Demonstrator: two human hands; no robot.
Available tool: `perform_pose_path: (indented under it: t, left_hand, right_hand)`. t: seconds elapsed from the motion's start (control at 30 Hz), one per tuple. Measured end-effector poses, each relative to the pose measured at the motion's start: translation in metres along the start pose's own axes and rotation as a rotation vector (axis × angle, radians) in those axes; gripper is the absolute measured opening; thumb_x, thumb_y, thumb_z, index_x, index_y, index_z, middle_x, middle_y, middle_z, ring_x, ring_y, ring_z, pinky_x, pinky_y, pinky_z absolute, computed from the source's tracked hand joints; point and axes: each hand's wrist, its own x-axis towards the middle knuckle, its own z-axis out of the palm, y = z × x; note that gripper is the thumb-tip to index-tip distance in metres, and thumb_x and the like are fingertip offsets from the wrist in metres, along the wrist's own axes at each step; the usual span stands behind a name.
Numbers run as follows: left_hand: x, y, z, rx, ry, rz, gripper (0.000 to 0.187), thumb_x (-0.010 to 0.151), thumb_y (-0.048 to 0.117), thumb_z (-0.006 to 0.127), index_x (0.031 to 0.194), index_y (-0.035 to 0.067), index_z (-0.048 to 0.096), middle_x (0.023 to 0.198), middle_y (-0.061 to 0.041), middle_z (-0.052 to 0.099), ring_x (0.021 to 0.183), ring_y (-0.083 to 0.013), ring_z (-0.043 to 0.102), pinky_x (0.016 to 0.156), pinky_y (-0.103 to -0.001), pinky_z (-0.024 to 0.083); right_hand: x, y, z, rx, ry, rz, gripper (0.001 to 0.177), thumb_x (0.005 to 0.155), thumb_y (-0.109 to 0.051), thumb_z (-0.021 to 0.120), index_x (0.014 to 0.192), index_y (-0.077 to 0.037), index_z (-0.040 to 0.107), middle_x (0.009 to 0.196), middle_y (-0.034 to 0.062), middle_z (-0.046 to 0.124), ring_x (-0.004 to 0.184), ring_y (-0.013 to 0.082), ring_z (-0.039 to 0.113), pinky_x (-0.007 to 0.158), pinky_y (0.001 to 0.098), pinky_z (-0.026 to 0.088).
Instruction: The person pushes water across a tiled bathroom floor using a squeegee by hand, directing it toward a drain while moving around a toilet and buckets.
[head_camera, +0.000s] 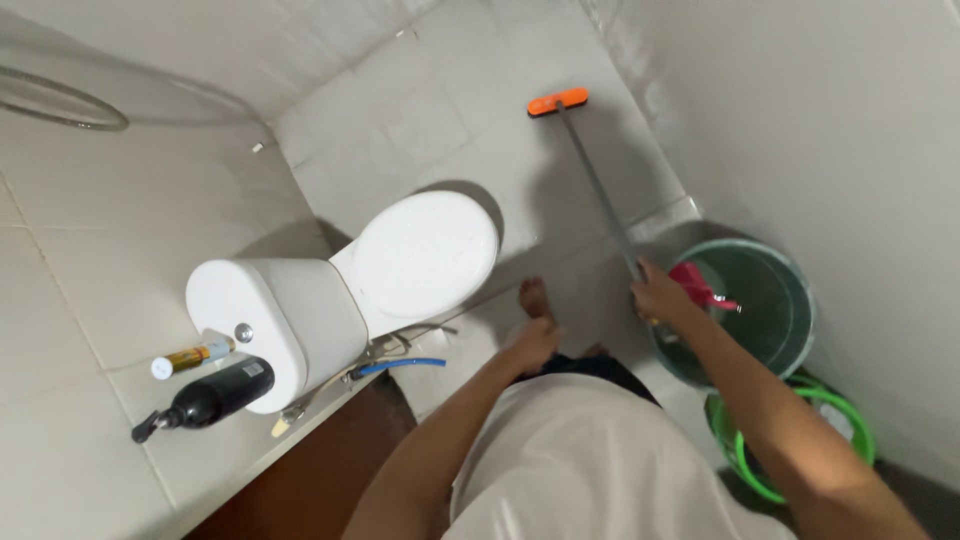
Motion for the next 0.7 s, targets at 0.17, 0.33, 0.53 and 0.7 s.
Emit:
perform_pose_path:
  t: [0.17,0.33,0.53,0.7]
  left_hand:
    - [-0.028,-0.036,-0.07,-0.142,0.114,-0.183,0.042,0.098,0.041,0.053,0.099,0.003,0.071,0.072,-0.012,0.069,0.052,-0.0243,0.066,0.049,-0.038,0.056]
    - [-0.032,-0.069,-0.103,-0.447,0.238,-0.136,0.042,0.096,0.038,0.057,0.116,0.003,0.065,0.073,-0.013,0.069,0.048,-0.0214,0.064,0.043,-0.036,0.054]
    - [-0.054,-0.093,-0.092,-0.579,0.256,-0.316,0.042,0.097,0.033,0.059,0.115,-0.004,0.064,0.074,-0.013,0.069,0.045,-0.0226,0.062,0.042,-0.037,0.053]
    - [-0.068,-0.058,-0.086,-0.571,0.301,-0.422,0.041,0.096,0.032,0.058,0.117,-0.002,0.065,0.074,-0.014,0.07,0.046,-0.021,0.065,0.044,-0.035,0.055]
  right_hand:
    - [0.009,0.05,-0.026,-0.435,0.154,-0.188,0.059,0.101,-0.028,0.049,0.157,-0.021,0.031,0.125,0.0296,0.063,0.097,0.0514,0.063,0.084,0.058,0.049]
    - [-0.114,0.113,-0.054,-0.582,0.249,-0.181,0.062,0.098,-0.033,0.051,0.156,-0.041,0.032,0.081,0.0275,0.068,0.069,0.0481,0.068,0.065,0.0558,0.056]
    - [-0.23,0.133,-0.079,-0.586,-0.036,0.473,0.056,0.105,-0.032,0.041,0.158,-0.028,0.023,0.085,0.0116,0.073,0.06,0.0235,0.07,0.052,0.038,0.06]
    - [-0.159,0.126,-0.094,-0.713,-0.04,0.228,0.073,0.105,-0.03,0.044,0.169,-0.026,0.011,0.084,0.0229,0.078,0.062,0.038,0.071,0.058,0.0503,0.057]
